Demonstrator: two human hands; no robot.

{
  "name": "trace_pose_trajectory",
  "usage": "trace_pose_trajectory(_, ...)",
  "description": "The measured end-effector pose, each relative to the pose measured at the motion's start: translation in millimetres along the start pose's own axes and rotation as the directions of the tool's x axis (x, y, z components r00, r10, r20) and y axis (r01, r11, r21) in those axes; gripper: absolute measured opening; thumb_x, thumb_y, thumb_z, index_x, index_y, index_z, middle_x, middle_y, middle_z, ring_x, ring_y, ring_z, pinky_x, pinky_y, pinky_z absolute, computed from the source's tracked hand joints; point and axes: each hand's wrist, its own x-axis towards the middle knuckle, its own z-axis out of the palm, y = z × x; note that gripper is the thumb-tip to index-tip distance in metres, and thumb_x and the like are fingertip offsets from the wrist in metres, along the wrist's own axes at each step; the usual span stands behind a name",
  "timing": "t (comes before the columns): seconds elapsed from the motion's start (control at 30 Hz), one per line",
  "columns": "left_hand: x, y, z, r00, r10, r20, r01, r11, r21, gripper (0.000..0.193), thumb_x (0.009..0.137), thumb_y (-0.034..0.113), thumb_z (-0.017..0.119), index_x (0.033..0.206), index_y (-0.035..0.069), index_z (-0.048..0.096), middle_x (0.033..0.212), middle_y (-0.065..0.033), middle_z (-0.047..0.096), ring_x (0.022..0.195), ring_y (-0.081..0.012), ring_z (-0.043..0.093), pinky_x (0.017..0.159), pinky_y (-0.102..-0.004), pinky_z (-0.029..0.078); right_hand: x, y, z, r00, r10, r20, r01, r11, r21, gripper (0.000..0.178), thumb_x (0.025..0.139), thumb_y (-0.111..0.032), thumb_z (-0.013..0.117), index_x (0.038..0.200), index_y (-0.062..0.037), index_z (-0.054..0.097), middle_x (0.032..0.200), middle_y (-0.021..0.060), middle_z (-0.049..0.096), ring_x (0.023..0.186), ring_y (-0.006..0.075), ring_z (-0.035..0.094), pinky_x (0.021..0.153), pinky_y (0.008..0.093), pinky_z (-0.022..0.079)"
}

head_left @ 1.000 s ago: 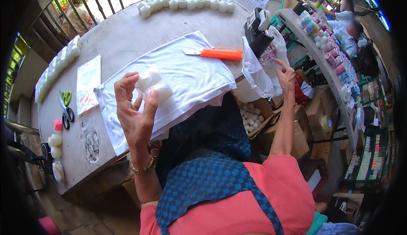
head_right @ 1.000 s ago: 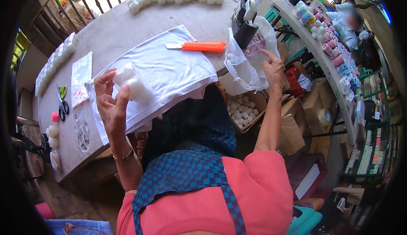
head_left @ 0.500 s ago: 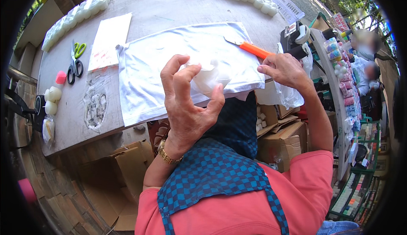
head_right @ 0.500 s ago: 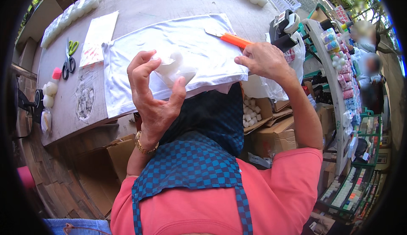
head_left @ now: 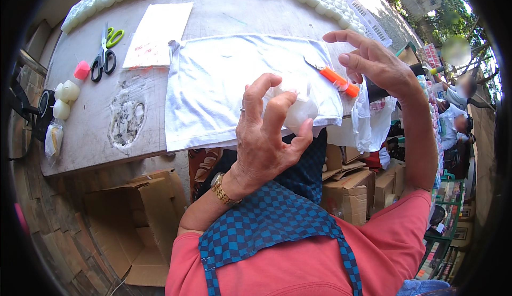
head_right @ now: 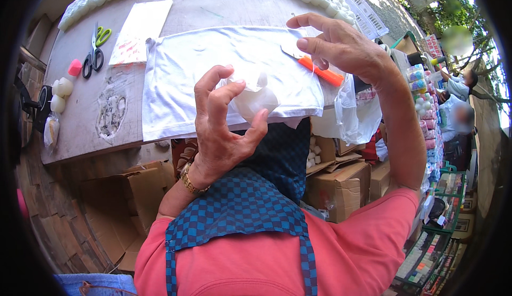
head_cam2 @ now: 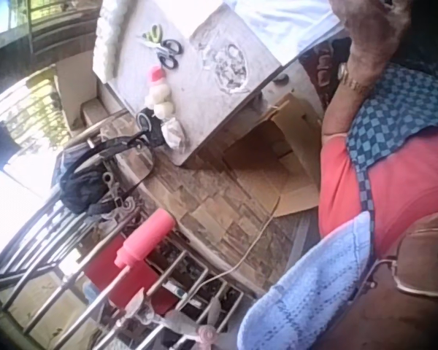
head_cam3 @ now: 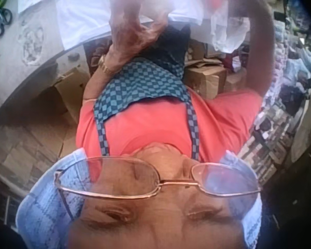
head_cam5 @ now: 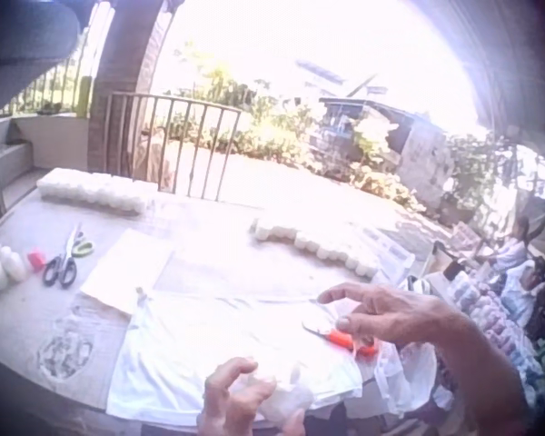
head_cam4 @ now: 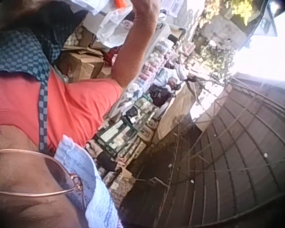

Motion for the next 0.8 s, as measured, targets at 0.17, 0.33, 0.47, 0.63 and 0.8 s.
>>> trace_pose_trajectory(0.17,0,1,0,0.999,-0.009,0.053,0.008,1.0,0.005,0.056,0.071,0.01,0.079,0.119,0.006,0.051,0.129,-0.0213,0.046,0.12,-0.0362,0.051,0.094,-0.0439,0.049,-4,4,-2,0.978,-0.209,-0.013,0.184,0.828,0.529,0.057,0.099,-0.032,0.054,0.142,0.0038,0.043,0.067,-0.0018,0.051,0.071,0.012,0.057,0.072,0.0271,0.048)
trace_pose_trajectory(0.33,5,1,3,0.997,0.027,0.072,-0.034,0.995,0.098,0.054,0.072,0.013,0.079,0.118,0.006,0.052,0.129,-0.0197,0.047,0.119,-0.0367,0.053,0.105,-0.0583,0.037,-14,-11,21,0.961,-0.242,-0.13,0.251,0.577,0.778,0.058,0.099,-0.027,0.053,0.145,0.0061,0.037,0.076,0.0024,0.054,0.088,0.0186,0.061,0.087,0.0332,0.05)
trace_pose_trajectory(0.47,10,1,2,0.999,0.003,0.037,-0.005,0.999,0.046,0.052,0.074,0.015,0.079,0.117,0.006,0.052,0.132,-0.0194,0.048,0.122,-0.0369,0.053,0.109,-0.0682,0.026,-18,-12,41,0.912,-0.354,-0.209,0.354,0.42,0.835,0.06,0.098,-0.025,0.055,0.146,0.006,0.035,0.082,0.0053,0.057,0.096,0.0229,0.062,0.093,0.0387,0.048)
trace_pose_trajectory(0.63,9,-4,-5,0.996,0.047,0.082,-0.056,0.991,0.12,0.043,0.077,0.022,0.075,0.111,0.005,0.057,0.142,-0.0168,0.043,0.125,-0.0369,0.05,0.11,-0.0728,0.018,-10,-15,51,0.905,-0.304,-0.298,0.417,0.488,0.767,0.056,0.096,-0.021,0.055,0.143,0.0062,0.04,0.082,0.0045,0.058,0.094,0.0234,0.064,0.096,0.0401,0.046)
trace_pose_trajectory(0.8,7,-4,-9,0.987,0.12,0.104,-0.134,0.98,0.145,0.047,0.076,0.019,0.077,0.115,0.008,0.052,0.141,-0.0189,0.047,0.131,-0.0362,0.049,0.116,-0.0636,0.014,-10,-2,64,0.844,-0.366,-0.392,0.53,0.452,0.718,0.05,0.095,-0.018,0.057,0.138,0.0059,0.045,0.082,0.0042,0.058,0.096,0.0231,0.065,0.101,0.0432,0.043)
